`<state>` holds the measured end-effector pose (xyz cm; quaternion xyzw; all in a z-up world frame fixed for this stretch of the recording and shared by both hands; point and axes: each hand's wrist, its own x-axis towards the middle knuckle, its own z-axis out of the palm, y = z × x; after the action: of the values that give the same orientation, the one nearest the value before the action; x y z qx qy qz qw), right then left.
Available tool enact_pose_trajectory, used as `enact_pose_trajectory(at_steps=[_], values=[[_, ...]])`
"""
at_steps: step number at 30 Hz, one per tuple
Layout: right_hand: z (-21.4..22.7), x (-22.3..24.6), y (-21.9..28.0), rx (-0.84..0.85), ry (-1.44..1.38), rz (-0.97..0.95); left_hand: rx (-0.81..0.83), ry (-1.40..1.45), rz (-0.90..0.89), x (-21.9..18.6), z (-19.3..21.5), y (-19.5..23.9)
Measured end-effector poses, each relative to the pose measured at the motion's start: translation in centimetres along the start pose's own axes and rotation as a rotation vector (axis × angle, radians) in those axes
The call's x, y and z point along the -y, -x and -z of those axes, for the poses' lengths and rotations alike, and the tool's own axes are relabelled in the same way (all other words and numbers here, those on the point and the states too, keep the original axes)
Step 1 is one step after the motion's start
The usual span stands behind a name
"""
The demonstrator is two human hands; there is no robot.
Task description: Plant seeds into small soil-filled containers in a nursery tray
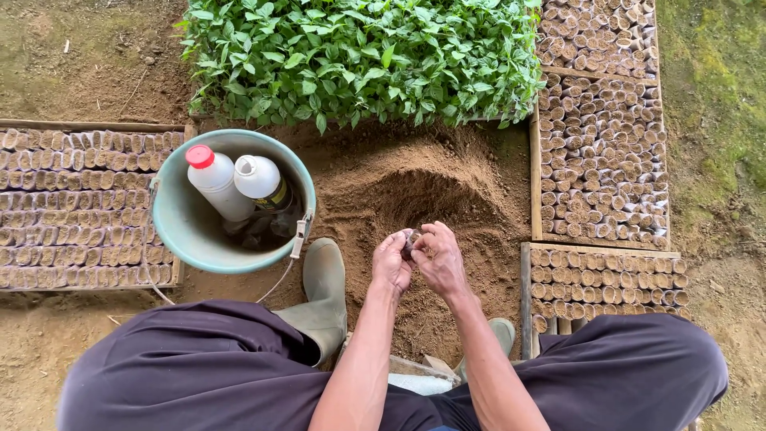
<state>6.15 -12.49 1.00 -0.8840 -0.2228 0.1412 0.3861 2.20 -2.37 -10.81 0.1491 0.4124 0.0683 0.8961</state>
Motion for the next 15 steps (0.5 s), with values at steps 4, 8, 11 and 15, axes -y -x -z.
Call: enact_pose_trajectory(at_steps=[4, 8, 11, 15], values=[[0.7, 1.5, 0.3, -0.006, -0.127, -0.061, -0.013, 0.084, 0.025, -0.3, 0.6, -0.4], [1.1, 0.5, -0.5, -0.061, -0.241, -0.200, -0.052, 0.142, 0.055, -1.5, 0.2, 0.8], [-1.0, -3.7, -0.7, -0.082, -0.140, -0.406, -0.054, 0.170, 0.078, -2.2, 0.2, 1.0], [-6.2, -8.3, 0.3, 0.102, 0.133, -0.635, -0.032, 0.179, 0.108, -3.4, -0.6, 2.0]])
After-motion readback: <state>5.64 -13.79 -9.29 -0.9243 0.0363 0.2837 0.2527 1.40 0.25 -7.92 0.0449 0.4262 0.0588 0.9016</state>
